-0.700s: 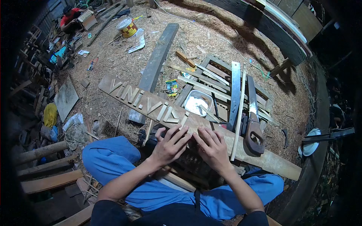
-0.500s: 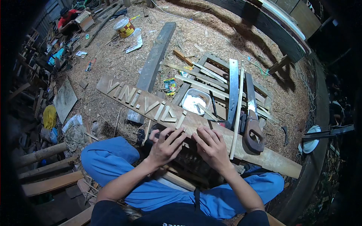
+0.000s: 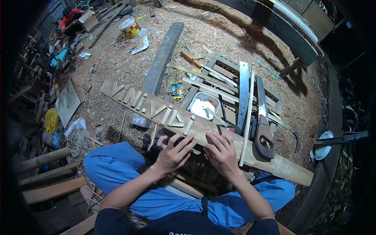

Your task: The person applies adhesive to a wooden letter, positions the letter on a larger wooden board, and uses a saw to trim excess material from the board.

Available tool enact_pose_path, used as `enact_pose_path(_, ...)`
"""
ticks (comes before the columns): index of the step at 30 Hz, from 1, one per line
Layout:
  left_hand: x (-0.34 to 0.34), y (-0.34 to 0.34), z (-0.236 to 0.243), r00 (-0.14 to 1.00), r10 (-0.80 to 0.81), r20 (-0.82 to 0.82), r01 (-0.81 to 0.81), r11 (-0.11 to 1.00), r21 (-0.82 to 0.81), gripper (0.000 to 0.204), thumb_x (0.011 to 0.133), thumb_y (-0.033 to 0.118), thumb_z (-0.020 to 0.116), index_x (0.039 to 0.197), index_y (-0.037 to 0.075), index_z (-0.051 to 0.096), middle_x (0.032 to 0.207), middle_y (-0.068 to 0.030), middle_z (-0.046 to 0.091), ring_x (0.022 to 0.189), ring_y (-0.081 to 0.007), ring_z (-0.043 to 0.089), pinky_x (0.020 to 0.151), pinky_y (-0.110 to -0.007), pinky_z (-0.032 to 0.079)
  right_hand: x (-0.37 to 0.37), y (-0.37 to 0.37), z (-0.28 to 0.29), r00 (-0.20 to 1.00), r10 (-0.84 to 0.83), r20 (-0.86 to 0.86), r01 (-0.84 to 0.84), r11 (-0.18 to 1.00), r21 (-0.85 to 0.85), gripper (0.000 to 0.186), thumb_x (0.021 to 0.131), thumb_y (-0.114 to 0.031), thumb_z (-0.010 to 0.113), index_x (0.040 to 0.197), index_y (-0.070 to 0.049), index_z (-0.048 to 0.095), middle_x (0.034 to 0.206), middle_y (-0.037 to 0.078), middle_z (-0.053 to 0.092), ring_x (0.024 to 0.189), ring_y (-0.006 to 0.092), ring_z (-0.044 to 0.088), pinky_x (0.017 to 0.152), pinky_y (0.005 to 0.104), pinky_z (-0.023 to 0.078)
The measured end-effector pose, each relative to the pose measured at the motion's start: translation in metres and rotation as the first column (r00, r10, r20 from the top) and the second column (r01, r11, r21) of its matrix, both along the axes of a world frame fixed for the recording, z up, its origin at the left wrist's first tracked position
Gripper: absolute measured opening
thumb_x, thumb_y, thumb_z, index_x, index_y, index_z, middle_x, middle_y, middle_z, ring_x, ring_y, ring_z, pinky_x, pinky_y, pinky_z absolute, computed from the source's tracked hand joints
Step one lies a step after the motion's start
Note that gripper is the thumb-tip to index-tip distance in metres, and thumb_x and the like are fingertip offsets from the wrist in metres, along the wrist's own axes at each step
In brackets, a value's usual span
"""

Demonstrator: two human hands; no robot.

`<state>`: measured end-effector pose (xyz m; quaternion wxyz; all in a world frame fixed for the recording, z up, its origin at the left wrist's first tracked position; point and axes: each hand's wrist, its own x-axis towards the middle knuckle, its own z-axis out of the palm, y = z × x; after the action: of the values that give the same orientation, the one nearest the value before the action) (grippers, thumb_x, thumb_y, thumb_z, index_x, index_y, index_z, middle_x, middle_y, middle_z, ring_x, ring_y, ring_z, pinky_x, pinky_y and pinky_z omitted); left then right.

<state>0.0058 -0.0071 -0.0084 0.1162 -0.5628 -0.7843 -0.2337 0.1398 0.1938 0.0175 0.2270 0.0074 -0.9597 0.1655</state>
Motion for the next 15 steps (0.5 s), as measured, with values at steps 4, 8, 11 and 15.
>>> enact_pose_path(4, 0.0006, -0.0018, -0.0021, 0.999, 0.016, -0.040, -0.019, 0.997, -0.072, 0.045, 0.089, 0.030, 0.073, 0.132, 0.022, 0.067, 0.151, 0.0065, 0.058, 0.129, -0.0177, 0.048, 0.109, -0.051, 0.018, 0.0000, -0.0008, -0.0015, 1.000, -0.011, -0.002, 0.011, 1.000, 0.017, 0.019, 0.087, -0.014, 0.077, 0.102, -0.007, 0.067, 0.134, 0.013, 0.067, 0.126, 0.0303, 0.062, 0.104, 0.0480, 0.047)
enact_pose_path(8, 0.0008, -0.0025, -0.0019, 0.998, 0.017, -0.055, -0.021, 0.996, -0.082, 0.046, 0.089, 0.030, 0.073, 0.133, 0.023, 0.066, 0.151, 0.0073, 0.057, 0.130, -0.0180, 0.047, 0.110, -0.051, 0.018, -0.0001, -0.0021, 0.0006, 1.000, -0.018, 0.002, 0.018, 1.000, 0.025, 0.018, 0.087, -0.014, 0.077, 0.101, -0.007, 0.067, 0.134, 0.013, 0.067, 0.126, 0.0302, 0.062, 0.104, 0.0481, 0.047)
enact_pose_path(11, 0.0012, -0.0018, -0.0015, 0.997, 0.024, -0.068, -0.029, 0.997, -0.078, 0.045, 0.089, 0.030, 0.073, 0.133, 0.023, 0.067, 0.151, 0.0076, 0.058, 0.130, -0.0180, 0.047, 0.110, -0.052, 0.018, -0.0010, -0.0023, 0.0000, 1.000, -0.024, -0.002, 0.024, 0.999, 0.027, 0.019, 0.087, -0.014, 0.078, 0.101, -0.007, 0.067, 0.134, 0.013, 0.067, 0.126, 0.0300, 0.062, 0.104, 0.0479, 0.048)
enact_pose_path(15, 0.0018, 0.0009, 0.0035, 0.996, 0.036, -0.077, -0.039, 0.999, -0.032, 0.044, 0.086, 0.025, 0.075, 0.130, 0.020, 0.069, 0.147, 0.0067, 0.061, 0.121, -0.0171, 0.050, 0.103, -0.051, 0.026, -0.0013, -0.0029, 0.0015, 1.000, -0.023, 0.004, 0.023, 0.999, 0.022, 0.020, 0.086, -0.014, 0.078, 0.101, -0.007, 0.067, 0.134, 0.013, 0.067, 0.126, 0.0298, 0.062, 0.103, 0.0477, 0.048)
